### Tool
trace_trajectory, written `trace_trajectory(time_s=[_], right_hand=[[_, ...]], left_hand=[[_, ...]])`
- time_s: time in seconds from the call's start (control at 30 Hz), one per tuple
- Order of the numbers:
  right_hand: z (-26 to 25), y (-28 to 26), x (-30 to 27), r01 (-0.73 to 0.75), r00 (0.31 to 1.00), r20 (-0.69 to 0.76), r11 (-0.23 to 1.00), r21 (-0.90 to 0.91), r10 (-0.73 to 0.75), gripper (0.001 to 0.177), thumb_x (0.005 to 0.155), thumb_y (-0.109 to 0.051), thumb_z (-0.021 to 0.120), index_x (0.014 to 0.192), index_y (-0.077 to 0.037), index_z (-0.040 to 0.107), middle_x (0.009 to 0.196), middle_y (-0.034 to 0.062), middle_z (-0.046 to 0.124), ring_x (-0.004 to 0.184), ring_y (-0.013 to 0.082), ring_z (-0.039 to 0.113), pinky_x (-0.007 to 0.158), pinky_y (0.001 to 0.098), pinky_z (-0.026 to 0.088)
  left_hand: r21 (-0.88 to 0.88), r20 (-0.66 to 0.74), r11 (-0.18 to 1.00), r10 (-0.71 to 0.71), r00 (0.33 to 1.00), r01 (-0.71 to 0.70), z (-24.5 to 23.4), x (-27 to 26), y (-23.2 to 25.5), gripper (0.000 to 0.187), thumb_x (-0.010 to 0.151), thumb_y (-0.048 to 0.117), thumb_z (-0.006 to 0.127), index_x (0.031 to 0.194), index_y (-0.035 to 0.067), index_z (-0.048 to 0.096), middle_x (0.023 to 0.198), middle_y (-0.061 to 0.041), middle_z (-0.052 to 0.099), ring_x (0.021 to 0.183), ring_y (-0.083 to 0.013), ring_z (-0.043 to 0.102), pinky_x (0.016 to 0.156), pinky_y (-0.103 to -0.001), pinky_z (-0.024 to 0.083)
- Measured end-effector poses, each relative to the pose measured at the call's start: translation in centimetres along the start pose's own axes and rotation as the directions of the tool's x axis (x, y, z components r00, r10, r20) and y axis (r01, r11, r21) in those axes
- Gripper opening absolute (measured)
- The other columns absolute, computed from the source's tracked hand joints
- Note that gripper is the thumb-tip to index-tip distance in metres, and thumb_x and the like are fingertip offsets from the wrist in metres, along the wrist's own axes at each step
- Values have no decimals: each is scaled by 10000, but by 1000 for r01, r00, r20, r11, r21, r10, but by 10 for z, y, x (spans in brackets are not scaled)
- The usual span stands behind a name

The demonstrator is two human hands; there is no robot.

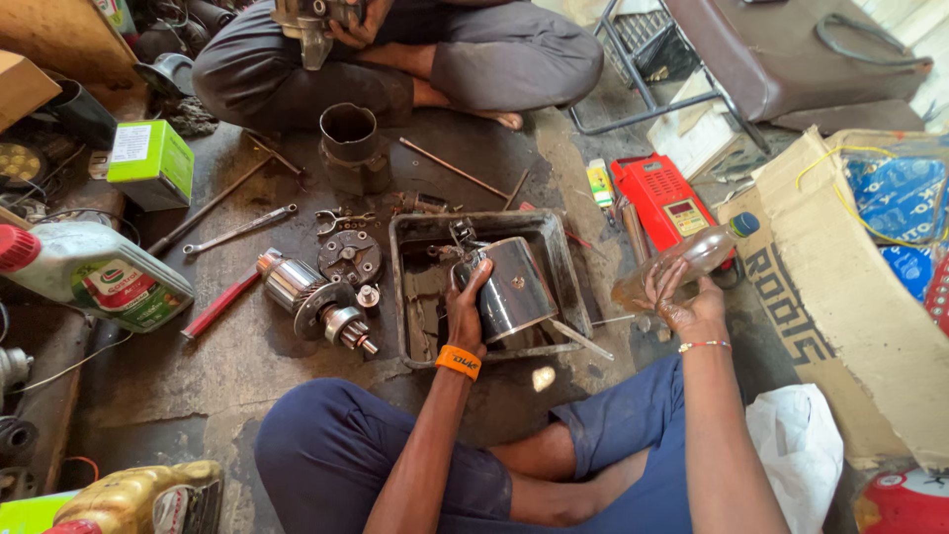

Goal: The person pours liquid from a plastic bottle into a cylindrical metal part, then pours the liquid into a bottle. The person then wipes the cylindrical part with a red cloth.

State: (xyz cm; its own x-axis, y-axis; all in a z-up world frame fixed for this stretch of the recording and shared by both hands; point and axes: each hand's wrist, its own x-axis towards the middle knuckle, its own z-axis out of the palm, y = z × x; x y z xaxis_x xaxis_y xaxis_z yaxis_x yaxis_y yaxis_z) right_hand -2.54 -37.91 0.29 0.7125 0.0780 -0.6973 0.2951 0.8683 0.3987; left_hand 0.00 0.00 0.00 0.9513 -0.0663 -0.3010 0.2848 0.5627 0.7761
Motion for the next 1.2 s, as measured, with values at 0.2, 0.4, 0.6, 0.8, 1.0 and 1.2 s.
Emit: trace_trajectory(time_s=[0.2, 0.4, 0.6, 0.8, 1.0, 1.2], right_hand=[[-21, -23, 5, -72, 990, 103, 968, -241, 99, 917, 864, -380, 770, 1581, -131, 255, 1189, 307, 556, 773, 350, 789, 660, 388, 667], [-91, 18, -34, 456, 878, 396, 222, -862, -269, 723, 1052, -565, 619, 1388, 63, 493, 1233, 208, 638, 1026, 253, 678, 850, 312, 587], [-90, 106, -42, 489, 865, 494, -363, -793, 85, 519, 972, -320, 556, 1362, 20, 527, 1227, 243, 653, 1148, 340, 680, 981, 475, 571], [-96, 127, -22, 309, 847, 179, -190, -932, 500, 795, 934, -496, 659, 1396, 121, 467, 1338, 411, 560, 1235, 494, 625, 1066, 599, 521], [-147, 141, -12, 139, 827, 116, -1, -990, 550, 1326, 635, -869, 662, 1526, 48, 311, 1454, 364, 493, 1293, 455, 539, 1042, 556, 476], [-166, 131, -20, 236, 754, 238, 85, -968, 612, 1350, 730, -861, 656, 1541, 151, 279, 1486, 387, 447, 1290, 462, 508, 1062, 530, 448]], left_hand=[[-107, 38, 994, 43, 998, -38, 1, -6, 2, 604, 792, 367, 797, 1264, 73, 562, 1042, -81, 676, 868, -183, 687, 767, -349, 608], [-153, 67, 988, 15, 998, -5, 4, -3, 5, 497, 812, 361, 801, 1191, 77, 651, 1011, -46, 672, 844, -146, 659, 745, -320, 585], [-120, 153, 990, -50, 987, 69, 0, -6, 11, 497, 803, 374, 773, 1188, 87, 644, 998, -43, 693, 843, -128, 672, 751, -299, 580], [-285, 356, 932, -116, 927, 226, -3, -3, 10, 511, 906, 464, 702, 1208, 61, 613, 981, -66, 662, 818, -138, 665, 743, -297, 567], [-217, 407, 961, -68, 911, 168, -7, -4, 5, 509, 888, 450, 686, 1216, 87, 543, 947, -76, 644, 786, -159, 677, 688, -291, 586], [-218, 507, 919, -182, 843, 330, -5, -3, -15, 502, 966, 482, 681, 1219, 51, 629, 992, -125, 662, 769, -164, 676, 660, -304, 579]])
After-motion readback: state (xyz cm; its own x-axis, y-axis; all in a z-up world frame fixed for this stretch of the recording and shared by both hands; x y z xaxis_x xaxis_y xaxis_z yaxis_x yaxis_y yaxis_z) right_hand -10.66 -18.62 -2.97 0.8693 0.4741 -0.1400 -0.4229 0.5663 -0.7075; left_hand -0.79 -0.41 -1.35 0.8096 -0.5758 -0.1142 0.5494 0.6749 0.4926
